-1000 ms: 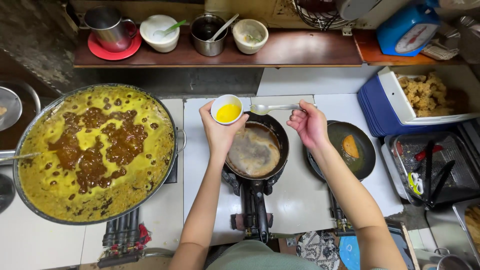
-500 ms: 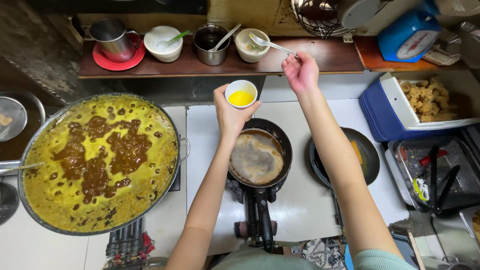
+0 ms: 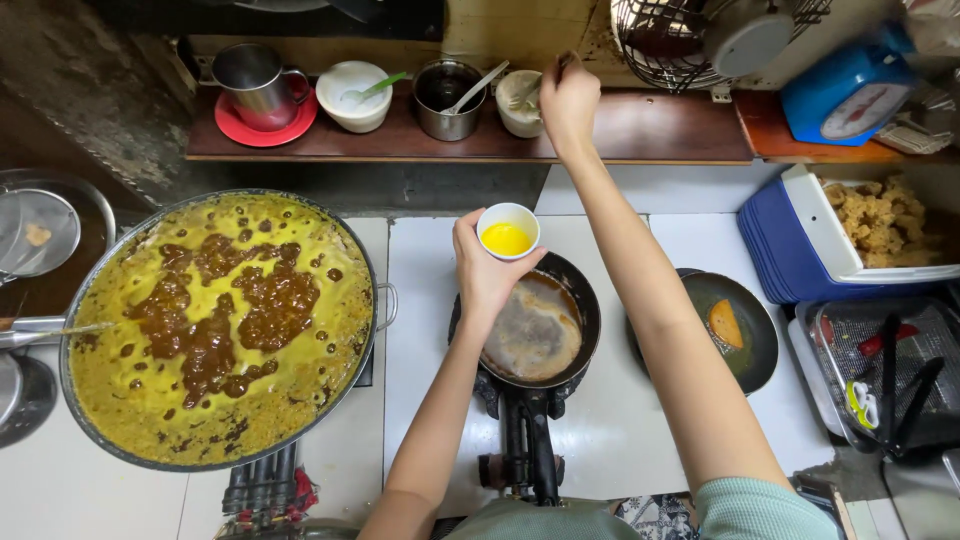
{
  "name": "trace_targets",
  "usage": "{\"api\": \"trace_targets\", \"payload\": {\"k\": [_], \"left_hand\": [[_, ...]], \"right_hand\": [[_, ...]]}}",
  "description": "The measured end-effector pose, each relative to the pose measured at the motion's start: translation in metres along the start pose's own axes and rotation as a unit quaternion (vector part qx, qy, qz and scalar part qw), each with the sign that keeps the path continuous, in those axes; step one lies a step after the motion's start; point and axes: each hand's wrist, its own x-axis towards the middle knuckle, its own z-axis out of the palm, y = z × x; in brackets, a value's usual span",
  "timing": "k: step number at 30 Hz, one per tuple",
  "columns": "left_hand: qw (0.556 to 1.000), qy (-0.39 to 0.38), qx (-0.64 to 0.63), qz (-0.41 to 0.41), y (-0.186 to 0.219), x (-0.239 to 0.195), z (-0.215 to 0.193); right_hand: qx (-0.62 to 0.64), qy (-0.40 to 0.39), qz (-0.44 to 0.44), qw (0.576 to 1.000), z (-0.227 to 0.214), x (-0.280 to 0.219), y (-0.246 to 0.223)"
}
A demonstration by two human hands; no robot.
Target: Cooking eggs in multiple frying pans on a stove using a spatula to flip and fold them.
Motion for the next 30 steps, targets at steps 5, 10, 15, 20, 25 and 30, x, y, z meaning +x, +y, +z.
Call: {"api": "trace_targets", "payload": {"k": [5,10,15,20,25,30], "left_hand": [[1.0,-0.003,0.005,-0.014,-0.003,-0.003,-0.01],[1.0,0.016,-0.002,-0.003,-0.012,0.004,-0.013],[1.0,0.005,0.005,-0.024,-0.004,0.018,-0.011],[0.999,0.026,0.024,0.029,-0.016,0.045,0.003],[0.997,0.031,0.035,0.068,-0.01,0.055,0.0],[0.996,-0.076,-0.011,0.035,0.008,0.031,-0.01]], "right_hand": [[0.014,0.027,0.02,0.999,0.0,0.005,0.014],[0.189,0.047,0.251,0.948,-0.046,0.008,-0.015],[0.392,0.087,0.41,0.819,-0.06,0.0,-0.008],[0.465,0.068,0.371,0.8,-0.088,-0.029,-0.02],[0.458,-0.024,0.271,0.846,-0.139,-0.075,-0.058],[0.09,-0.226,-0.195,0.95,-0.188,-0.118,-0.098]]}}
